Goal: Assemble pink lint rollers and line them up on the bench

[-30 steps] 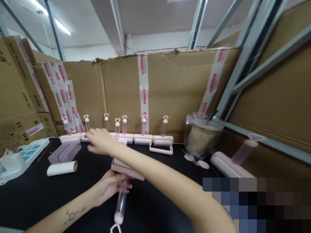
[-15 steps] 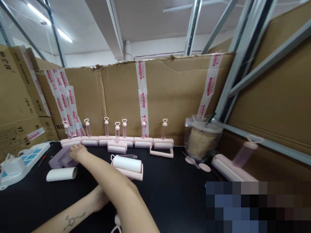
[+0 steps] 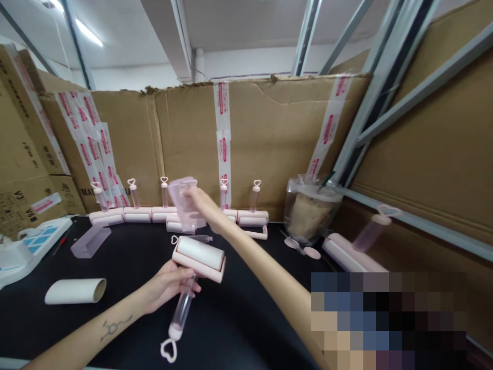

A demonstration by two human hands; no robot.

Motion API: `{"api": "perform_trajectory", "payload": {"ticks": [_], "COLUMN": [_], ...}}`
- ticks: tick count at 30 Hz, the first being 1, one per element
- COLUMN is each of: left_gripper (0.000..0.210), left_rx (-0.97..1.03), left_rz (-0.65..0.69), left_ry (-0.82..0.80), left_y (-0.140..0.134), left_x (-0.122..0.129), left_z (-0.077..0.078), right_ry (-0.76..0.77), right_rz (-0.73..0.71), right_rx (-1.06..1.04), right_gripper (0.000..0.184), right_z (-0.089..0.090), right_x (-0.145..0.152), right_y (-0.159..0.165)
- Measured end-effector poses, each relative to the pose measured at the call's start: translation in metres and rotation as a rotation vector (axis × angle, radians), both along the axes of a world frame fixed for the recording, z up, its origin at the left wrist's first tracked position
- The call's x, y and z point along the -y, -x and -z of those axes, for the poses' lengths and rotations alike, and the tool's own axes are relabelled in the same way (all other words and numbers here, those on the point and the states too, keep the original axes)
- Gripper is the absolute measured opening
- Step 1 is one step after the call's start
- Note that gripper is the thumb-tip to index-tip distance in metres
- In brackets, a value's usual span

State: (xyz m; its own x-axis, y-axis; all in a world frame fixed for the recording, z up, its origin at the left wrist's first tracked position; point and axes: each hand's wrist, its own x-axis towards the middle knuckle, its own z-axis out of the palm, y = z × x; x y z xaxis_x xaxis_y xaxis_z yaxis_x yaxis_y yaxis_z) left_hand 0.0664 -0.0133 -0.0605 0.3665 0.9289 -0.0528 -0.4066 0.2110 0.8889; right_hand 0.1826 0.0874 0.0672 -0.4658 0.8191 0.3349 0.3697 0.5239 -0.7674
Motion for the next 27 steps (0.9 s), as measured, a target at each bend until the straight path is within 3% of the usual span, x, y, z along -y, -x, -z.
{"api": "perform_trajectory", "payload": {"ticks": [4, 7, 10, 13, 15, 27], "left_gripper": [0.036, 0.035, 0.035, 0.035, 0.035, 0.033], "left_rx": [-0.021, -0.033, -0.043, -0.043, -0.046, -0.087], "left_rz": [0.05, 0.078, 0.106, 0.132, 0.135, 0.096], "left_ry": [-0.025, -0.034, -0.033, -0.053, -0.071, -0.122], "left_y": [0.003, 0.004, 0.005, 0.005, 0.005, 0.001], "left_x": [-0.005, -0.007, -0.009, -0.011, -0.012, -0.003], "left_z": [0.003, 0.004, 0.004, 0.005, 0.005, -0.002], "right_ry": [0.214, 0.398, 0.441, 0.392, 0.307, 0.063], "right_rz": [0.107, 0.158, 0.158, 0.172, 0.169, 0.251], "right_rx": [-0.239, -0.421, -0.449, -0.42, -0.342, -0.233], "right_gripper": [0.05, 0.05, 0.043, 0.032, 0.036, 0.036], "right_z": [0.015, 0.033, 0.053, 0.068, 0.074, 0.089], "right_x": [0.018, 0.031, 0.04, 0.045, 0.048, 0.058], "right_y": [-0.06, -0.081, -0.091, -0.095, -0.095, -0.073]}}
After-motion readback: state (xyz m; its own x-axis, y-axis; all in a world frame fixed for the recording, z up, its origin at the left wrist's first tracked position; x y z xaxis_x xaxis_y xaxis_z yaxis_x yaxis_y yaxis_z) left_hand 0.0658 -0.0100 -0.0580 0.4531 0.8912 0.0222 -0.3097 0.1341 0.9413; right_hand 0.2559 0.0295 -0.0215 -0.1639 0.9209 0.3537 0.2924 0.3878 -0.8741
